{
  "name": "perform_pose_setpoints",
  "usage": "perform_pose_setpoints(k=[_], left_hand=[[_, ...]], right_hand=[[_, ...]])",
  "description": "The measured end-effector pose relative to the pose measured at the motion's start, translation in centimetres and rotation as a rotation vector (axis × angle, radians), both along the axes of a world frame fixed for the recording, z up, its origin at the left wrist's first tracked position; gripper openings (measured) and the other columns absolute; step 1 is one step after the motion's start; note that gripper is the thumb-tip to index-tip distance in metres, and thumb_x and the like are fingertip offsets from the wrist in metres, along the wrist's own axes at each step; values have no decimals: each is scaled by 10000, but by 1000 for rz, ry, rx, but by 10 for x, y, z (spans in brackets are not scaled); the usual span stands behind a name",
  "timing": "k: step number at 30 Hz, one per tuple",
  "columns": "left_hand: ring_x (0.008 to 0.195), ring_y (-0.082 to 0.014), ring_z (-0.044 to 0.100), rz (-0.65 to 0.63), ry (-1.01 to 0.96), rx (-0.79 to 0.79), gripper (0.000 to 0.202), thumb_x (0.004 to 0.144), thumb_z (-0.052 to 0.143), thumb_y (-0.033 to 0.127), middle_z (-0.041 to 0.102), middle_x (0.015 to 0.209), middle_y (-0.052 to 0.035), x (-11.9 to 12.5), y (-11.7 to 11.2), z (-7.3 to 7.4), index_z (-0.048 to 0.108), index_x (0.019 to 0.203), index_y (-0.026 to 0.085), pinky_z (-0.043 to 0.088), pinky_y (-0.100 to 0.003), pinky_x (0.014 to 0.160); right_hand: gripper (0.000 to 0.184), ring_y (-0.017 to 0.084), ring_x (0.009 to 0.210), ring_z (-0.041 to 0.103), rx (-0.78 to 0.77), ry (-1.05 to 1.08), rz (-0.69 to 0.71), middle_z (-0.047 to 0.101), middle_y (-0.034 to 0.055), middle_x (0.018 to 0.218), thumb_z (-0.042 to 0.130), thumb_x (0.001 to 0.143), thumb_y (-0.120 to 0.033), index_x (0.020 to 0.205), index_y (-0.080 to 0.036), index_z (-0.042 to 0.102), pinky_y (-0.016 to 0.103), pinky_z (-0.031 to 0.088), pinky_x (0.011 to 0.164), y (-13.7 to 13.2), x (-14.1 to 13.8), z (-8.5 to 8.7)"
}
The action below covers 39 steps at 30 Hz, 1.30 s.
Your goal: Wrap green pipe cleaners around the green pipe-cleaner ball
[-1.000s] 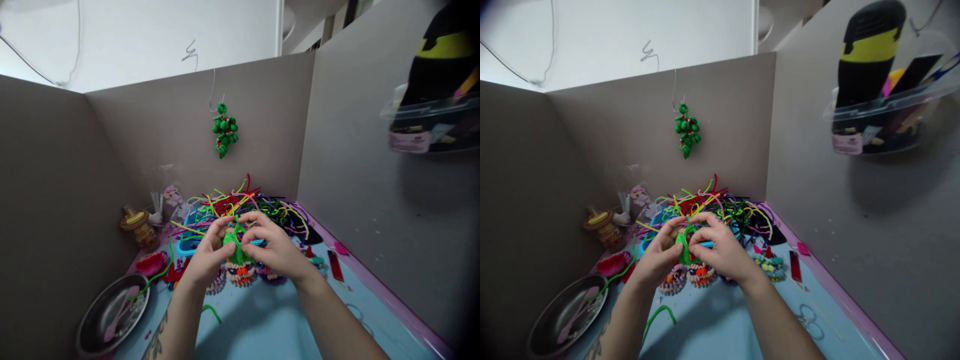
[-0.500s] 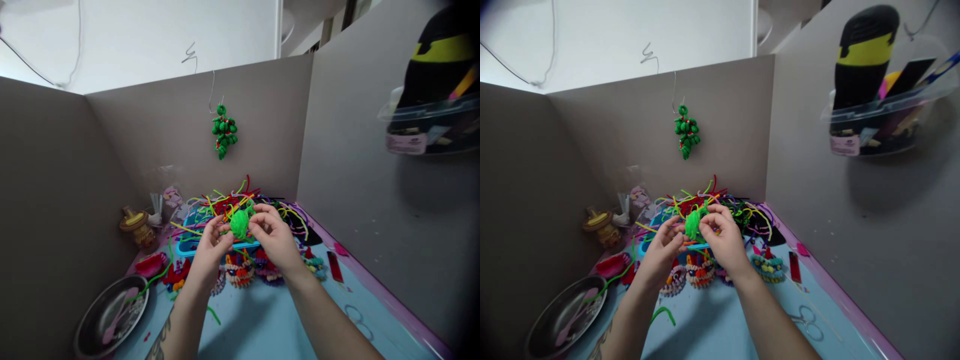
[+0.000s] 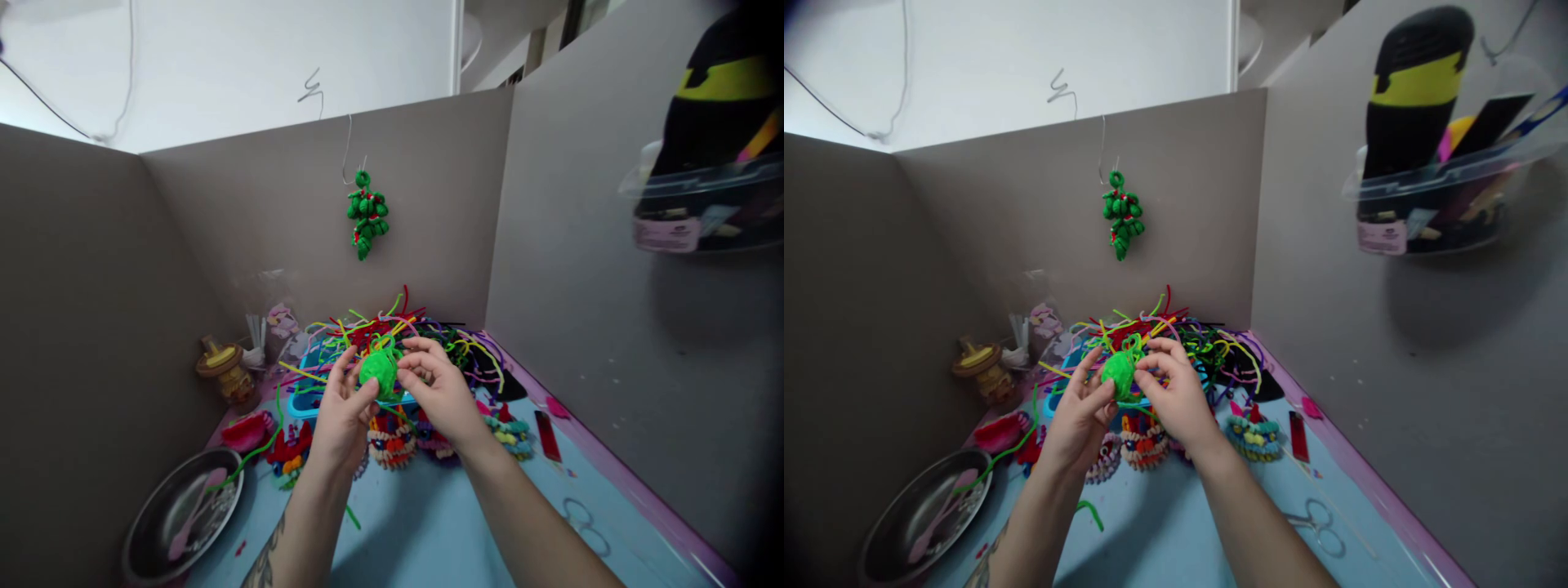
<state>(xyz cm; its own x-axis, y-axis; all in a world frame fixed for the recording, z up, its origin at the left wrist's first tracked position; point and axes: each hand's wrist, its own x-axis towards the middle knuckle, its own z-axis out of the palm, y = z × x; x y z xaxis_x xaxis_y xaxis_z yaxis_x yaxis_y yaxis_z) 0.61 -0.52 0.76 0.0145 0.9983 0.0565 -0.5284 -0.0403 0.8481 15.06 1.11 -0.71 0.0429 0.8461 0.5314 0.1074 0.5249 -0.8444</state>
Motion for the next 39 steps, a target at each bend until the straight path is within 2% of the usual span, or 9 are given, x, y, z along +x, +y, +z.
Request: perform_pose_setpoints(k=[7,14,18,20,25,30,34,39], left_hand=[[548,-18,524,17,-67,-49,705,587,814,134,610,973,-14,1,-1,2,514,1218,231,364,-102,410],[481,6,457,1,-62,-64,699,595,808,112,613,966,-6,4,1,-1,501,1211,232,321,-92,363],[501,-1,484,38,-87,-63,675,597,804,106,607,929,4,2,2,-1,511,1192,232,351,-92,386],[509,-5,495,71,-112,-63,634,600,802,111,600,893,14,2,2,-2,530,1161,228,368,-95,402],[529,-20,522,122,-179,-55,611,596,806,116,600,850,21,3,4,-6,538,1134,228,406,-111,441],[484,-4,474,126,-198,-33,658,600,813,137,592,804,34,7,1,-7,505,1173,239,370,-98,417],[465,-2,439,114,-176,-35,636,611,814,171,550,732,56,9,0,-9,505,1162,238,331,-88,389],[496,-4,459,81,-167,-46,608,616,809,180,579,806,29,12,1,-13,512,1144,230,339,-90,404]], right_hand=[[106,219,1084,538,-60,4,101,460,86,1232,631,765,-264,851,-202,638,338,486,823,0,-3,-1],[112,206,997,555,-113,8,58,480,75,1147,637,734,-289,719,-192,584,321,477,804,1,-8,-2],[151,227,1051,549,-112,67,58,476,91,1221,607,756,-299,873,-207,627,332,485,785,1,-7,-2],[148,241,1099,530,-87,87,17,480,95,1237,600,769,-300,885,-214,634,353,477,812,0,-6,-1],[50,264,1185,482,-21,-70,-76,513,81,1232,649,736,-246,711,-214,677,426,352,1011,-4,-9,1],[32,260,1162,489,28,-172,-146,521,81,1214,658,718,-204,687,-212,652,418,360,993,-9,-19,1],[91,251,1161,479,26,-211,-122,510,85,1194,597,756,-181,670,-201,578,409,354,989,-9,-21,-2],[105,262,1150,459,49,-272,-137,495,104,1158,545,767,-153,678,-197,513,433,349,977,-7,-21,-6]])
